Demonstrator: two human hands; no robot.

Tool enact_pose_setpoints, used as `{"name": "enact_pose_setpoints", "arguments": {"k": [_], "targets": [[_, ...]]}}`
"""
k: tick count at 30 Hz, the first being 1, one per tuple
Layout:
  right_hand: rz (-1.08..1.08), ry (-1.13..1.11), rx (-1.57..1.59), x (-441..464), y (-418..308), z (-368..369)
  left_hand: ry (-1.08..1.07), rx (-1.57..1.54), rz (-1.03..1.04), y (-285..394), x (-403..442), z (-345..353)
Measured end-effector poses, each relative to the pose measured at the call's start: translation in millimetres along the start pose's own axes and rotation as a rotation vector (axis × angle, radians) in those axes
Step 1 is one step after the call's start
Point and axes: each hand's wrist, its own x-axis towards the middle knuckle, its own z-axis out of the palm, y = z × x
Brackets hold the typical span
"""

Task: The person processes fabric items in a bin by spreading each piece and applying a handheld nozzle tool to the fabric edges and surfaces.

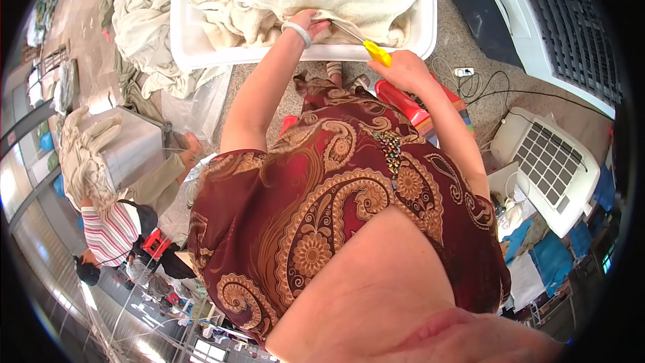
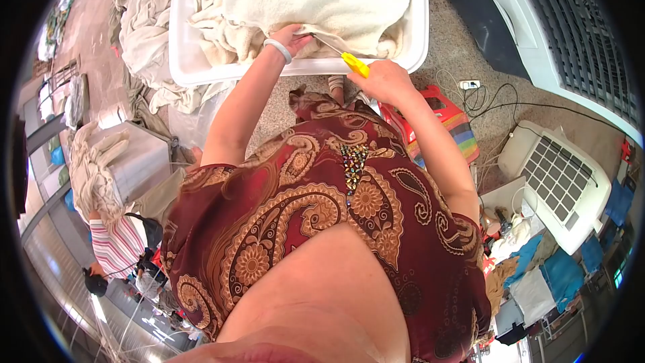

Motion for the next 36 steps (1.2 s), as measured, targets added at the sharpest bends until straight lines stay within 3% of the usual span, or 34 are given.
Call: {"name": "enact_pose_setpoints", "arguments": {"k": [8, 15, 17, 19, 22, 24, 25, 28, 36], "targets": [[-0.032, 0.017, -0.003, -4, 18, 2, -0.015, 0.055, 0.082, -9, 9, 6], [0.058, 0.083, 0.178, -29, 54, 1, 0.042, 0.043, -0.091, -40, 3, 30], [0.082, 0.073, 0.146, -32, 60, 4, -0.049, 0.065, -0.136, -51, 8, 32], [0.104, 0.059, 0.118, -37, 64, 6, 0.018, 0.088, -0.169, -50, 4, 41], [0.087, 0.041, 0.174, -42, 67, 7, -0.055, 0.244, -0.249, -41, -5, 42], [0.103, 0.042, 0.173, -43, 69, 8, -0.338, 0.341, -0.188, -34, -8, 38], [0.105, 0.046, 0.178, -46, 70, 6, -0.340, 0.347, -0.187, -32, -12, 39], [0.057, 0.109, 0.211, -52, 71, 3, -0.601, 0.137, -0.063, -24, -33, 45], [0.073, 0.083, 0.190, -43, 77, 15, -0.442, 0.123, -0.110, -33, -21, 51]]}}
